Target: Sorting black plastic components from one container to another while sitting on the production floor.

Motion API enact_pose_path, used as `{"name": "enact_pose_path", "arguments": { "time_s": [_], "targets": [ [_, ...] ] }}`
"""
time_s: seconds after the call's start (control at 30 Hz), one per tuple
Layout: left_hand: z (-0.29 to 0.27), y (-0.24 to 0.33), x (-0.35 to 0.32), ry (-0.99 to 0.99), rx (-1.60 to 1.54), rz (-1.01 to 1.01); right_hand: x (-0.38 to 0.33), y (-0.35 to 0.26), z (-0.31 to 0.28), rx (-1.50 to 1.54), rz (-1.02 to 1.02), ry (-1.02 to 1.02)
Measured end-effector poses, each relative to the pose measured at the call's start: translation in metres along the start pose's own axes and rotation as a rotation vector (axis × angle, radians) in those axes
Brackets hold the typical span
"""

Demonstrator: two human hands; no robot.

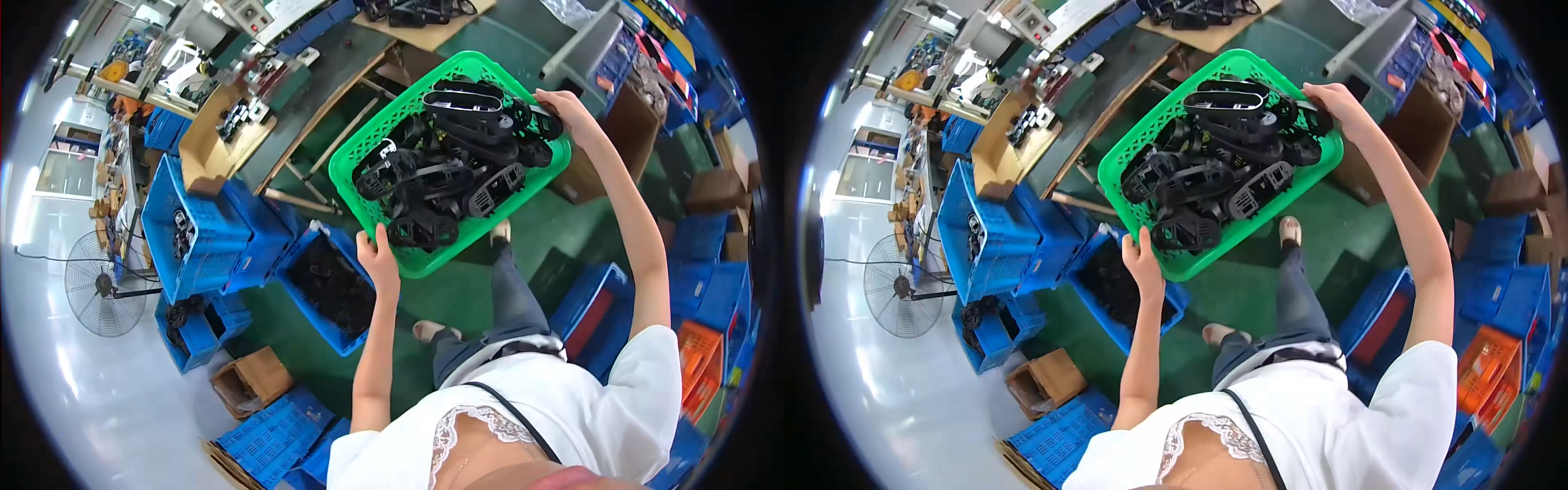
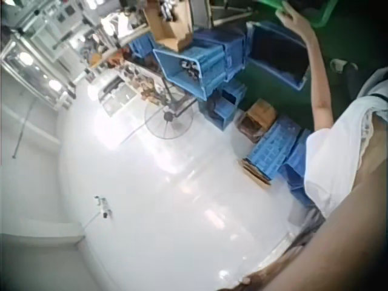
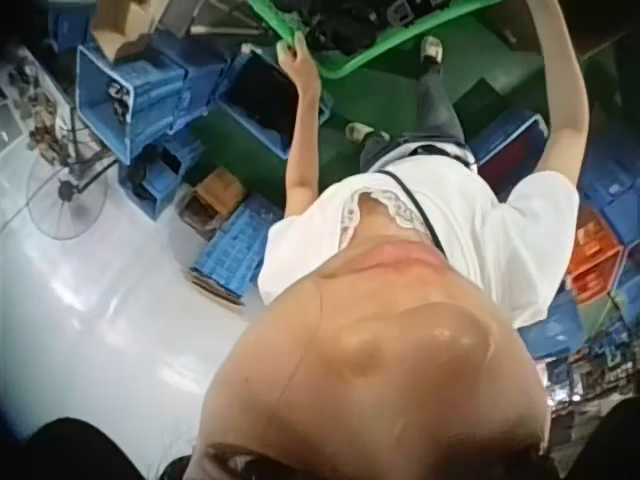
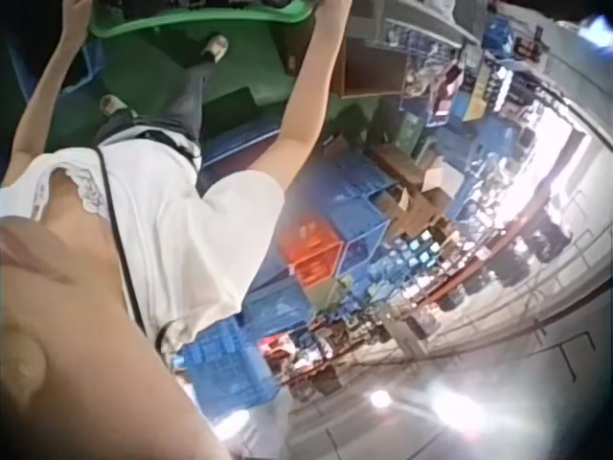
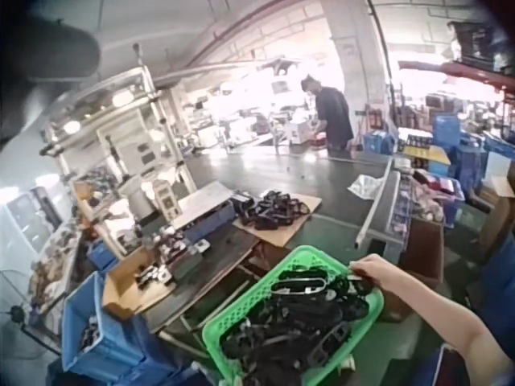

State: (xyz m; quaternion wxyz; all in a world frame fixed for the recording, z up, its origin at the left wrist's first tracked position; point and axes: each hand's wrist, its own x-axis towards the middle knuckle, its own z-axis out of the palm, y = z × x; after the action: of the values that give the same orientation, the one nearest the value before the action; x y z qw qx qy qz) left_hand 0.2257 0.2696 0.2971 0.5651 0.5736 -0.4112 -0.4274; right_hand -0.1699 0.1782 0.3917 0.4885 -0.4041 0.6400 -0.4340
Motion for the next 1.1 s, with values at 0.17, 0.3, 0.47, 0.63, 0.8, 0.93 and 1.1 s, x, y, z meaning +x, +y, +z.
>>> {"name": "enact_pose_path", "arguments": {
  "time_s": [0.17,0.3,0.47,0.63,0.8,0.93,1.1],
  "targets": [
    [0.127,-0.039,0.096,0.083,0.264,0.128,0.144,-0.007,-0.062,-0.081,0.072,-0.062],
    [0.251,-0.061,0.128,0.088,0.184,0.033,0.278,0.044,-0.157,-0.364,0.159,0.086],
    [0.33,-0.079,0.176,0.187,0.248,0.103,0.38,0.074,-0.185,-0.383,0.106,0.236],
    [0.382,-0.094,0.192,0.256,0.351,0.09,0.413,0.064,-0.183,-0.609,0.092,0.49],
    [0.424,-0.104,0.187,0.283,0.4,0.017,0.429,0.061,-0.212,-0.488,0.077,0.407],
    [0.439,-0.098,0.18,0.206,0.358,-0.07,0.404,0.08,-0.192,-0.437,-0.14,0.557],
    [0.369,-0.1,0.176,-0.137,0.103,-0.219,0.304,0.077,-0.174,-0.341,-0.528,0.771]
  ]
}}
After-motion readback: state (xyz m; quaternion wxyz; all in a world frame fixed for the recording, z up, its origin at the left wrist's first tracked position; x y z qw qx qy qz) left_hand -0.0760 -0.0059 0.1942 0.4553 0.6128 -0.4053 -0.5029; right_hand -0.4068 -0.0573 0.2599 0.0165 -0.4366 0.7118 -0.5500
